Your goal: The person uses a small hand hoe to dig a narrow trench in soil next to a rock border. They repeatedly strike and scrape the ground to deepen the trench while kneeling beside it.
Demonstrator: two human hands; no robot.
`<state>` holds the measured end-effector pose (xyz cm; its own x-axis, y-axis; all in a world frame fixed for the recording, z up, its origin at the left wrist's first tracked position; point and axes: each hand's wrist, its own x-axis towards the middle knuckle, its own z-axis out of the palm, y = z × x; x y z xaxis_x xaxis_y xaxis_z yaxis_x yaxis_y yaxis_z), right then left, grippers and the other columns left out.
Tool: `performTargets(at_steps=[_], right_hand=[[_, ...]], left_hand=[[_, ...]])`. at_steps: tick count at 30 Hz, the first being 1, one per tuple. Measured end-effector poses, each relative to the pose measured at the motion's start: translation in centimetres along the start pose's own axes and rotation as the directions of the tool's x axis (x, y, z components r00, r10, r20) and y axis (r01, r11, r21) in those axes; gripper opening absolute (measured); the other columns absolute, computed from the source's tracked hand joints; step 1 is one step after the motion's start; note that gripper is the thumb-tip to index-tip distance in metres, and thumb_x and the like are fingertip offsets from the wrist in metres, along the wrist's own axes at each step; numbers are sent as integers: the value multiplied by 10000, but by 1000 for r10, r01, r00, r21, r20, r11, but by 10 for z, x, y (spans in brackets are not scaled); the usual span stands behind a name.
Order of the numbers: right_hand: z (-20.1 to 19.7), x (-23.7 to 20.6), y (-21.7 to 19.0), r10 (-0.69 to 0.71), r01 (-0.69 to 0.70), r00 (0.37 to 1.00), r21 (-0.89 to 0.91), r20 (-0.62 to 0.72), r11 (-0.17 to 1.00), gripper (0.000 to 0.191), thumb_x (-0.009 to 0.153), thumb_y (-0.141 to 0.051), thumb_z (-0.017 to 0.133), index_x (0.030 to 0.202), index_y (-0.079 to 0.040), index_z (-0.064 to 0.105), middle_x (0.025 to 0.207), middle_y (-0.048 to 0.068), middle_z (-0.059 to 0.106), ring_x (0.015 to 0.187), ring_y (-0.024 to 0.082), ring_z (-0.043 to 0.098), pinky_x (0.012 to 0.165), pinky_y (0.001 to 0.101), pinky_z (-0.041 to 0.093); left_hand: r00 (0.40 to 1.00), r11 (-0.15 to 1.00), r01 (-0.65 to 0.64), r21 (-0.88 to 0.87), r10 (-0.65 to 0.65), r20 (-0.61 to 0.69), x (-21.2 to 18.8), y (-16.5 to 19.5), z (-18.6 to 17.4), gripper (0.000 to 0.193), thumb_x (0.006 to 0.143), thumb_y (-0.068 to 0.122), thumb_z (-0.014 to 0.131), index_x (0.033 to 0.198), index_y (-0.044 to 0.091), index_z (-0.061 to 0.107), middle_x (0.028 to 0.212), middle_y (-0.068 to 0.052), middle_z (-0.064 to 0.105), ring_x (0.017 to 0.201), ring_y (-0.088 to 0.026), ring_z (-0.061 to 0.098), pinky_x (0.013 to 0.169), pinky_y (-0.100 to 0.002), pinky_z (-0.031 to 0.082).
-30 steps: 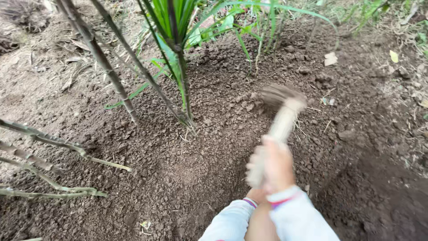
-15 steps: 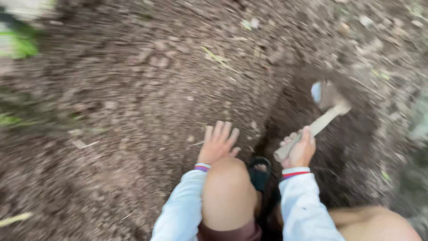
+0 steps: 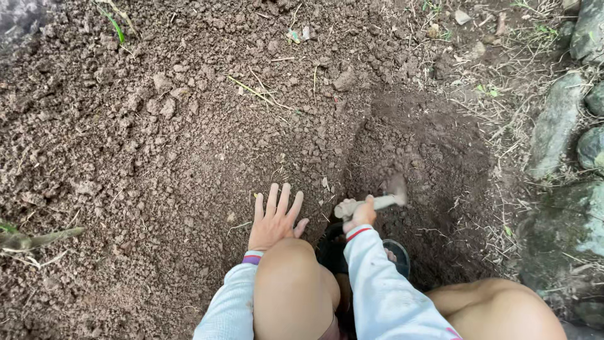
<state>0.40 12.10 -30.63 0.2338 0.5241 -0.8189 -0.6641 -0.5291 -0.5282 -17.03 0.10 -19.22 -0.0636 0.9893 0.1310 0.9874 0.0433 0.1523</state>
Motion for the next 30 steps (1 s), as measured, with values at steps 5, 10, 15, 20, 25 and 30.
performTargets(at_steps=[5,10,15,20,25,30], right_hand=[[8,-7,9,67,-60,995,-97,70,994,418,1023,-461,528,1086,-49,486,820,101,595,685,269,625,633,443,569],[3,-11,13,154,-130,977,-165,148,978,388,1004,-459,557,1053,-83,476,788,87,549,640,244,567,574,420,524],[-2,-12,12,248,-225,934,-115,259,967,331,994,-422,577,1015,-100,500,768,74,552,619,217,572,566,380,516],[-10,-11,0,289,-261,838,-125,464,957,408,921,-459,581,798,-70,567,635,86,561,534,242,560,504,351,485],[-9,-25,-30,233,-198,824,-123,517,972,413,928,-473,605,776,-89,590,618,61,565,529,217,551,504,329,476],[31,-88,-55,15,27,779,-56,627,998,169,973,-271,660,914,-153,554,741,6,543,652,169,554,580,324,485]], left_hand=[[1000,1000,-6,-3,6,-3,-1,-2,5,683,940,552,572,1509,190,466,1586,-162,385,1483,-377,301,1166,-629,256],[1000,1000,-12,9,12,-24,-2,-1,9,686,933,551,577,1508,192,468,1586,-159,385,1484,-378,301,1161,-630,263],[1000,999,-11,40,12,-26,0,0,7,683,933,550,576,1506,194,471,1586,-155,387,1484,-375,303,1159,-627,271],[1000,1000,-11,28,12,-9,1,2,-6,685,927,553,579,1499,194,467,1579,-158,385,1480,-378,297,1160,-634,257],[1000,1000,-6,0,6,24,7,5,-28,715,926,552,597,1512,170,451,1580,-170,376,1477,-396,278,1158,-642,242],[998,997,-34,-69,37,51,5,-5,-48,744,881,542,673,1480,140,489,1543,-180,417,1456,-433,323,1121,-689,278]])
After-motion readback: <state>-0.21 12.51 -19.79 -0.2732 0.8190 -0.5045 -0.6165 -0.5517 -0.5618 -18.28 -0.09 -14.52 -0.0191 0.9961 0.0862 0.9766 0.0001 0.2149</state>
